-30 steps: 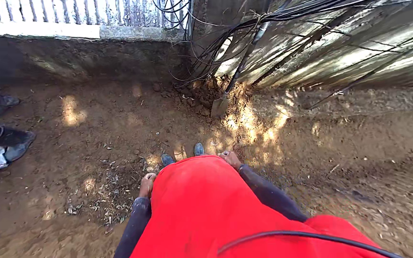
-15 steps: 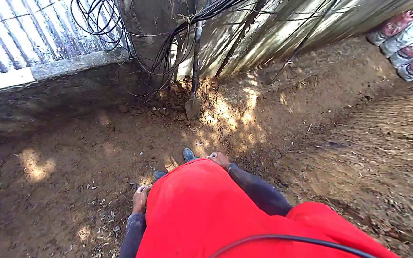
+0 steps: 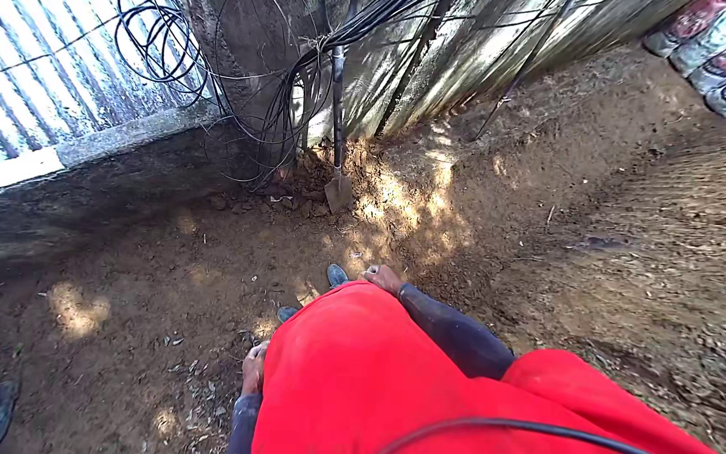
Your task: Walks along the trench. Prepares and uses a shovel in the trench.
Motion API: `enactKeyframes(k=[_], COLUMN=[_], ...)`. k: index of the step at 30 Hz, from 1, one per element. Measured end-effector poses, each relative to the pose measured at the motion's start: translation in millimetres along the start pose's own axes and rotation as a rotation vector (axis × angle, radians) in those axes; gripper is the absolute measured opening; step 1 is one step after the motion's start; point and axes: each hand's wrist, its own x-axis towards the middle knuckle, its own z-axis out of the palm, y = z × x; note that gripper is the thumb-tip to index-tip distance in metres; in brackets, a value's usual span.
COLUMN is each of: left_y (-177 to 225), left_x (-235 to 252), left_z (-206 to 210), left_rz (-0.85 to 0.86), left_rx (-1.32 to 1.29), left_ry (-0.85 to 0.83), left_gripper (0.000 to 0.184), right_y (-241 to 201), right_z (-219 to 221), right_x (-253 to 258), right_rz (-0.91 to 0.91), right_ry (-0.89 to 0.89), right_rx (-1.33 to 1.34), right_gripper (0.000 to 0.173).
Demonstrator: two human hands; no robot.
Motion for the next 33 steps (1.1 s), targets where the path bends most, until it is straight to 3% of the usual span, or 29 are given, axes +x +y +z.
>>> enactKeyframes(k=[4, 12, 24, 33], left_y=[36, 37, 19, 11], left_x=[-17, -4, -12, -19], left_z=[-6, -6, -11, -8], left_rz=[-0.067, -0.043, -0.104, -0.092], left_rx=[0.007, -0.056, -0.099, -0.033], left_ry=[-0.006, -0.023, 0.015, 0.026], left_gripper=[0.028, 0.027, 0.027, 0.029], right_y=[2, 13, -20, -19], right_z=[-1, 3, -5, 0], right_x=[0, 2, 14, 26], right_rz=[-0.007, -0.010, -0.016, -0.021], right_ry=[0.005, -0.014, -0.069, -0.043], right_rx=[0.008, -0.041, -0.111, -0.049], right_gripper=[0.044, 0.041, 0.045, 0.042])
